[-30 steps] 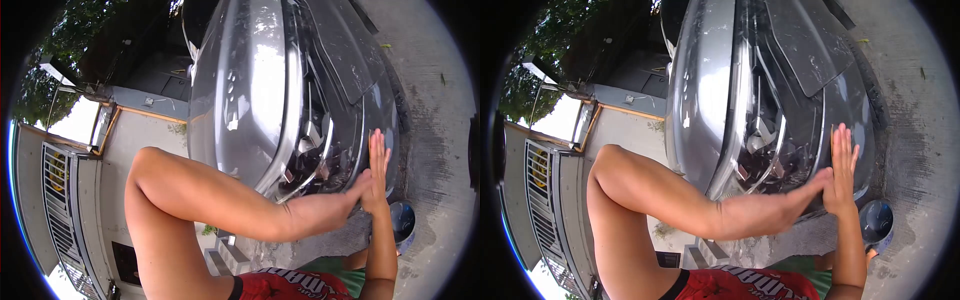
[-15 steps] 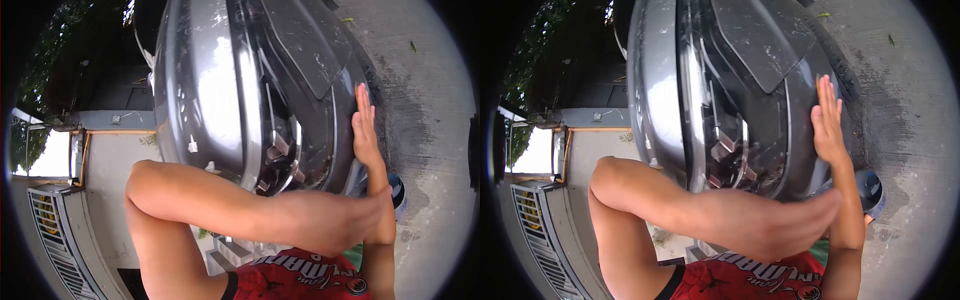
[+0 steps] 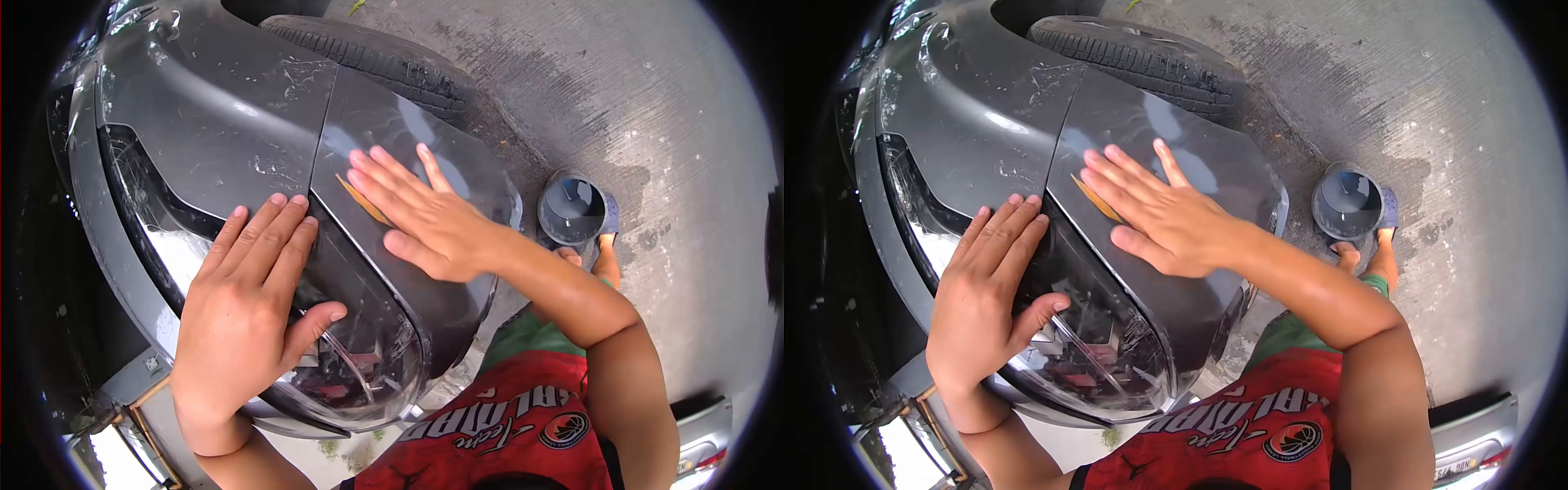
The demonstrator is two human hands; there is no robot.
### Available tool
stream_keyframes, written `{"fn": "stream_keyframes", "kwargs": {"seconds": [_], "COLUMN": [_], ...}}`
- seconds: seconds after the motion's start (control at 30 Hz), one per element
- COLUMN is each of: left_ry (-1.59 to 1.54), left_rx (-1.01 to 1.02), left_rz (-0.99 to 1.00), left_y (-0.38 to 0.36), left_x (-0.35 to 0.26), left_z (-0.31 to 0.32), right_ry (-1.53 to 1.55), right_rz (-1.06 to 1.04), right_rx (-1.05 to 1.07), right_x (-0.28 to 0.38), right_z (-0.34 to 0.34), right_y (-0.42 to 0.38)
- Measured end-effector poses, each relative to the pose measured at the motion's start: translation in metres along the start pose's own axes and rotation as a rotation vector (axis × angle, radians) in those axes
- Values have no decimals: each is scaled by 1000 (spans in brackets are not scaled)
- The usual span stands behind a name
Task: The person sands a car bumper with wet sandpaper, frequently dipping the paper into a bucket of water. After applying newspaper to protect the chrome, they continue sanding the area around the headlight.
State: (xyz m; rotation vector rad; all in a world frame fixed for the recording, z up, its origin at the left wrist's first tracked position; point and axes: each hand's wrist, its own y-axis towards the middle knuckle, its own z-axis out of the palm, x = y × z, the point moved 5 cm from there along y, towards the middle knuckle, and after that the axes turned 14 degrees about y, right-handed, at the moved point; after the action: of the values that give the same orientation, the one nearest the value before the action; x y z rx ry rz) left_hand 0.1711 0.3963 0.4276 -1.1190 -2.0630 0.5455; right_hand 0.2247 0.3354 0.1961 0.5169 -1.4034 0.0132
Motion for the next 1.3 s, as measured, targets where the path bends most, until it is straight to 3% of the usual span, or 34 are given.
{"fn": "stream_keyframes", "kwargs": {"seconds": [0.07, 0.2, 0.37, 0.43, 0.53, 0.63, 0.73, 0.8, 0.83, 0.93, 1.0, 1.07, 1.2, 1.3], "left_ry": [1, -7, 119, 176, 252, 299, 424, 409, 389, 301, 346, 369, 330, 360], "left_rx": [23, 63, 80, 138, 172, 298, 327, 383, 418, 531, 557, 533, 611, 548], "left_rz": [-8, -10, 22, 76, 159, 142, 111, 181, 233, 432, 524, 430, 408, 292], "left_y": [2, 10, 30, 43, 89, 155, 198, 220, 227, 249, 266, 289, 281, 230], "left_x": [1, 5, -5, -3, 3, 1, -26, -55, -79, -181, -241, -269, -248, -184], "left_z": [1, 0, 7, 14, 41, 76, 107, 132, 146, 200, 244, 294, 260, 195], "right_ry": [-103, 17, 104, 171, 312, 88, 147, 360, 589, 705, 712, 658, 1039, 1024], "right_rz": [-49, -30, 136, 319, 844, 185, 285, 737, 862, 799, 933, 1004, 759, 821], "right_rx": [-76, -27, -205, -257, -397, -260, -337, -388, -438, -698, -776, -856, -1061, -1006], "right_x": [-22, -4, -82, -112, -190, -81, -100, -190, -230, -214, -183, -184, -182, -198], "right_z": [-20, 8, -24, -14, 2, 8, 10, 8, 9, -35, -74, -100, -126, -116], "right_y": [61, 3, 40, -34, -114, -60, -94, -186, -245, -344, -376, -414, -436, -439]}}
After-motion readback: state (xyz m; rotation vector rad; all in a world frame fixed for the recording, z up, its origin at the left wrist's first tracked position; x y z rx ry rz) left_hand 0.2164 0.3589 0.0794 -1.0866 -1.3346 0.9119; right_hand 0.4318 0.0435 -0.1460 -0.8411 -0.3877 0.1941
